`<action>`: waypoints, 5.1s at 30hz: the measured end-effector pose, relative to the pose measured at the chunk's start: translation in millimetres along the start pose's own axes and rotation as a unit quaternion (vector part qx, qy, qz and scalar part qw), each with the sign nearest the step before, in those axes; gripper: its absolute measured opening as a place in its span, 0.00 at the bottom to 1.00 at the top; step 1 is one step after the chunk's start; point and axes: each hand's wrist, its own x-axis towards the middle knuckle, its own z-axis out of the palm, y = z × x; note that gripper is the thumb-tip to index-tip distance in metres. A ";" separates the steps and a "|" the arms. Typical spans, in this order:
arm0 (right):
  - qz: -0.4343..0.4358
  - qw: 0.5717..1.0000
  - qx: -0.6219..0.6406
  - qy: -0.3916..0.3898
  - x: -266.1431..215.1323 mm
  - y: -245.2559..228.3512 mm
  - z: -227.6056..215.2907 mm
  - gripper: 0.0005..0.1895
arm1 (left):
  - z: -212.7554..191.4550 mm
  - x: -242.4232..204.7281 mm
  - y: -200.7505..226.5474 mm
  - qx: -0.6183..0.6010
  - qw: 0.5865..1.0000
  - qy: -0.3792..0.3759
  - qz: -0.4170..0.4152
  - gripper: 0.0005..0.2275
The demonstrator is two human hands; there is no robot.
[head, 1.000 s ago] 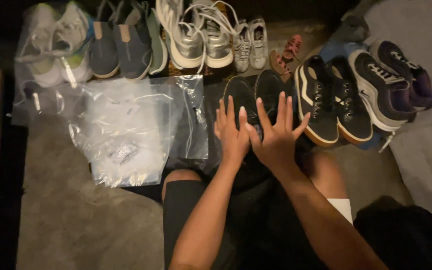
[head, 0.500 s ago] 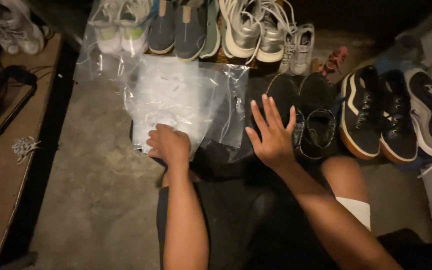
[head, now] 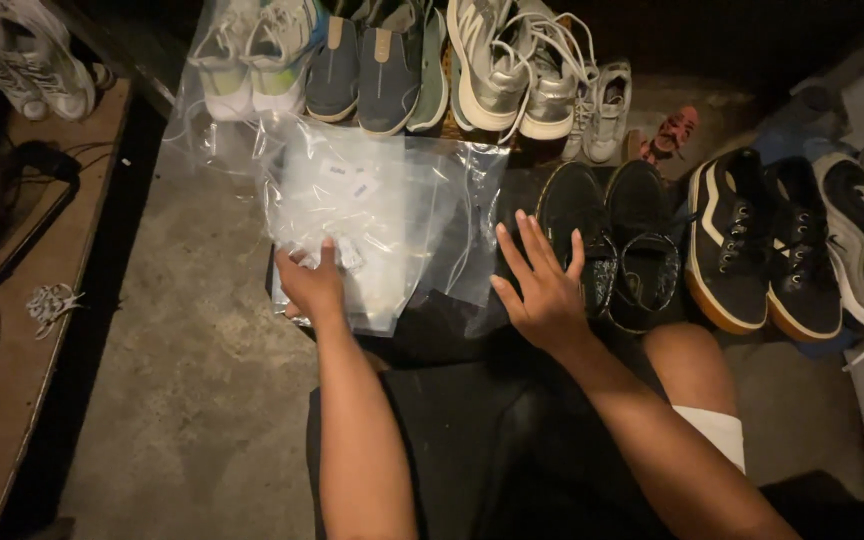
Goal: The person wipes a pair of black shoes with a white cloth, then places them into a clear plastic bag. The surrounding area contains multiple other shoes and plastic bags.
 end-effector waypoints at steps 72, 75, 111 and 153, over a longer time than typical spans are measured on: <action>0.103 0.935 0.060 0.334 -27.1 105.8 -122.9 0.15 | 95.8 -204.2 158.1 -0.274 0.810 -0.519 0.003 0.31; 0.075 0.957 0.092 0.265 -27.9 101.1 -117.7 0.17 | 95.7 -204.8 158.5 -0.359 0.794 -0.477 -0.114 0.30; 0.079 0.966 0.213 0.125 7.5 79.7 -85.8 0.19 | 80.9 -189.9 144.8 -0.253 0.870 -0.415 0.082 0.14; 0.182 0.983 -0.021 -0.007 -4.0 70.8 -69.6 0.11 | 121.7 -198.7 111.6 -0.449 0.766 -0.443 -0.120 0.20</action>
